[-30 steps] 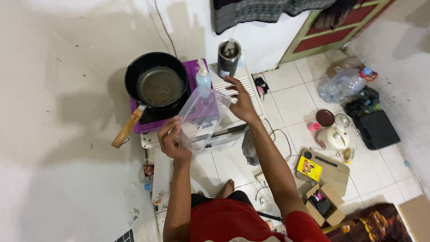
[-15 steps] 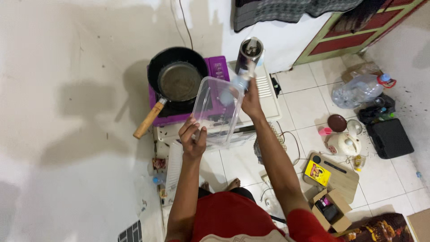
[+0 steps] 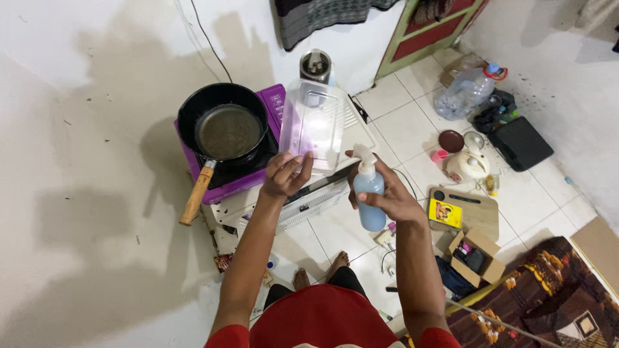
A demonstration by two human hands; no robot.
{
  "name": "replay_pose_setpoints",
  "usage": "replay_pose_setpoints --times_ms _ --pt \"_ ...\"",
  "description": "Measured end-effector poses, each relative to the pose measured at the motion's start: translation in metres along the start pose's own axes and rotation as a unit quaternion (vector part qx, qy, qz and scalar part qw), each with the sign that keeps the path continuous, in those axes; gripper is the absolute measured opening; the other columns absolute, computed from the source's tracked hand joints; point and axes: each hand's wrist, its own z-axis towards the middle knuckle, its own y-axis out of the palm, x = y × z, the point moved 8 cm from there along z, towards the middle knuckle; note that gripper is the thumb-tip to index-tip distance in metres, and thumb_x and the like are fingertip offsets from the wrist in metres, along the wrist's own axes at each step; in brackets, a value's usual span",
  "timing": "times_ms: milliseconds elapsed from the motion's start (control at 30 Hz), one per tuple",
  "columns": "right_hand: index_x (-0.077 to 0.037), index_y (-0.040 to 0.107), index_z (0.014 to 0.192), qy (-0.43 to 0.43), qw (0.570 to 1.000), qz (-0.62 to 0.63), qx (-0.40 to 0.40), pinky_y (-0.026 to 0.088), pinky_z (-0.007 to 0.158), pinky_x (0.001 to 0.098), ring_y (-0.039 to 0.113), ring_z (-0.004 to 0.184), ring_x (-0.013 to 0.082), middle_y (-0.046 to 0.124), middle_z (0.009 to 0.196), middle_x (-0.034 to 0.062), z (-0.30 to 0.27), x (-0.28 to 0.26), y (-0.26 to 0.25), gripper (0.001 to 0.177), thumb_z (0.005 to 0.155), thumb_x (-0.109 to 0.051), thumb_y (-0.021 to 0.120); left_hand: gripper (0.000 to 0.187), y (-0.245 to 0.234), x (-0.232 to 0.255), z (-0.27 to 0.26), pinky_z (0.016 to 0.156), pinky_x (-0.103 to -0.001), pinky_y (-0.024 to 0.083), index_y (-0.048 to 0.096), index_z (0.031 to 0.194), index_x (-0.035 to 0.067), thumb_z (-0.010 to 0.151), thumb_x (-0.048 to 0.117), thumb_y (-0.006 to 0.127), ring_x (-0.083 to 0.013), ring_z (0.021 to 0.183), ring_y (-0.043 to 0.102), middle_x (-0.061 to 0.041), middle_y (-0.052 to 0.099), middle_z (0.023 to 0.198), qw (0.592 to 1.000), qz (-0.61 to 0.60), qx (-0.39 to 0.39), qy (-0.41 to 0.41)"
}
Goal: The person picks up a clear plastic container and uses a cloth to wipe the inside and outside surfaces.
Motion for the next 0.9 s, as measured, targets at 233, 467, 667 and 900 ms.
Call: replay_pose_setpoints --times_ms 233,467,667,900 --pt "0.002 0.047 0.156 0.006 0.999 0.044 -0.010 0.060 0.075 0.0386 0.069 0.084 0.0224 0.065 0.103 0.0093 -0.022 -0.001 0.011 0.079 0.088 -0.015 0.082 0.022 -0.003 0.010 0.017 0.109 -0.030 0.059 0.079 0.117 0.019 0.102 0.004 0.084 -0.0242 0.142 0.040 -0.005 0.042 0.139 0.999 -0.040 -0.018 0.029" --pt "-0.004 0.047 0.159 0.017 1.000 0.002 0.014 0.058 0.077 0.0360 0.069 0.081 0.0208 0.065 0.101 0.0078 -0.015 0.005 0.001 0.080 0.085 -0.014 0.078 0.029 -0.013 0.006 0.018 0.111 -0.040 0.057 0.075 0.121 0.013 0.097 0.002 0.088 -0.0319 0.136 0.050 -0.008 0.048 0.140 0.988 -0.085 -0.068 -0.106" --pt "-0.010 0.036 0.154 -0.012 0.991 -0.032 0.127 0.061 0.092 0.0387 0.075 0.100 0.0210 0.064 0.113 0.0081 0.023 0.040 -0.049 0.075 0.088 -0.010 0.072 0.055 -0.010 0.006 -0.050 0.079 -0.034 0.063 0.067 0.130 0.006 0.081 -0.021 0.061 -0.0311 0.110 0.069 -0.015 0.065 0.132 0.752 -0.169 -0.228 -0.595" --pt "0.000 0.049 0.154 -0.170 0.939 -0.248 0.167 0.056 0.109 0.0419 0.068 0.126 0.0270 0.069 0.135 0.0201 0.103 0.050 -0.067 0.068 0.098 -0.007 0.088 0.031 -0.022 -0.009 -0.131 0.070 -0.031 0.060 0.068 0.120 0.001 0.091 -0.011 0.069 -0.0234 0.083 0.081 -0.015 0.083 0.102 0.635 -0.124 -0.245 -0.722"
